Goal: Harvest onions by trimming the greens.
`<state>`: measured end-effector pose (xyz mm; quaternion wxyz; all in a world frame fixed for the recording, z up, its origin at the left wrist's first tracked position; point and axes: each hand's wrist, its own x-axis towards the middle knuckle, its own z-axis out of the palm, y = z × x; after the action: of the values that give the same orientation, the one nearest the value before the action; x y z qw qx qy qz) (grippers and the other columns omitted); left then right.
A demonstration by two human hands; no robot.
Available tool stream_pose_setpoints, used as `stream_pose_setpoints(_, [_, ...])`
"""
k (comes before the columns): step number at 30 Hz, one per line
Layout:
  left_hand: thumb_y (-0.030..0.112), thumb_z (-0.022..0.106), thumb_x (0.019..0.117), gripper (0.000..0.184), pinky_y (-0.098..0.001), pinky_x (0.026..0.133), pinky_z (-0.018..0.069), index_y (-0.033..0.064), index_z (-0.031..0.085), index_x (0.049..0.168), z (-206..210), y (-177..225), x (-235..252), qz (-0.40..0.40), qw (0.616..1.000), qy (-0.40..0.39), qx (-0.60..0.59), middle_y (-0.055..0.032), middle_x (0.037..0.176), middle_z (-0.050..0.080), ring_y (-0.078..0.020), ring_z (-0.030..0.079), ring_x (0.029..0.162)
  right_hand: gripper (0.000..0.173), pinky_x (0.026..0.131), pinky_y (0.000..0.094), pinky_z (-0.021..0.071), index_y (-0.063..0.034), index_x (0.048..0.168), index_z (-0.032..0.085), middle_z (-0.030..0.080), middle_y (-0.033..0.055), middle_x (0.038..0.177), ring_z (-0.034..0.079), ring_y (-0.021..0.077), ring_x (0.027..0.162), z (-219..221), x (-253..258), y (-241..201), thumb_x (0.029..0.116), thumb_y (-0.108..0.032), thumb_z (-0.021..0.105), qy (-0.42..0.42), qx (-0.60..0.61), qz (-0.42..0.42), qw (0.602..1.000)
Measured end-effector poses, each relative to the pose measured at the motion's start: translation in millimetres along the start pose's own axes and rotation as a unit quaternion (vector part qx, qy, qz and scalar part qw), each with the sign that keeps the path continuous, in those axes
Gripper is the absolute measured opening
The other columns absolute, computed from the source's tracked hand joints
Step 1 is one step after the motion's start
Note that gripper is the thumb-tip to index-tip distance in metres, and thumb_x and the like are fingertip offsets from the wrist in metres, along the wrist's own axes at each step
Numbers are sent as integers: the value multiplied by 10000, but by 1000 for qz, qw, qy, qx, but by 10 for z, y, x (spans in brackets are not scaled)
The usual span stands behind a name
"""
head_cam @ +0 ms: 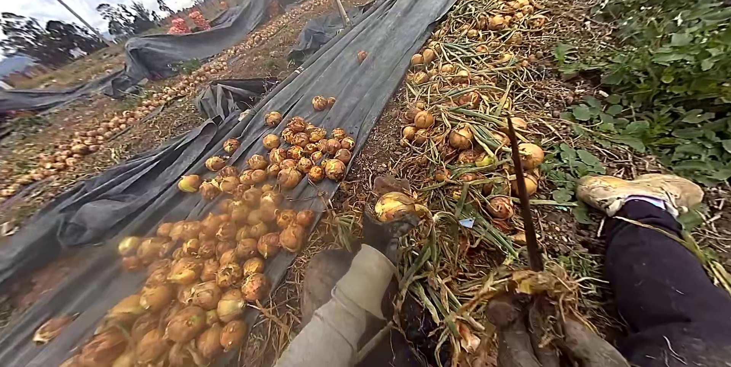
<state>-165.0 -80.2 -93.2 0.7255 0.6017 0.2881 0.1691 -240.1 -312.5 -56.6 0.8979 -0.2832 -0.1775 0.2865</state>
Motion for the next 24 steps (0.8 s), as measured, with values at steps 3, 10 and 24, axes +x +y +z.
stream_pose_setpoints(3, [37,875,714,976,-426,924,558,2,320,1515,-133,93,-187,77,965,-32,249,-222,1267,620,-258,660,1072,510,499,276,580,-212,1053,659,698,-13,705,674,115,557,-163,138,-284,1100,-488,234,137,-157,-58,976])
stream_pose_setpoints(10, [344,968,482,997,-489,958,547,-21,588,1328,-79,206,-462,387,821,-165,385,-201,1191,682,-306,670,1089,495,742,209,586,45,1167,623,704,-2,924,675,7,825,-218,374,-41,798,-248,777,219,-518,-44,826])
stream_pose_setpoints(24, [356,827,788,803,-505,1152,358,-27,522,1424,111,527,-582,174,617,-373,671,-238,1414,559,-372,487,1362,769,891,551,553,-92,1133,739,747,122,1039,714,268,1023,-333,543,113,739,-750,689,235,-710,78,659])
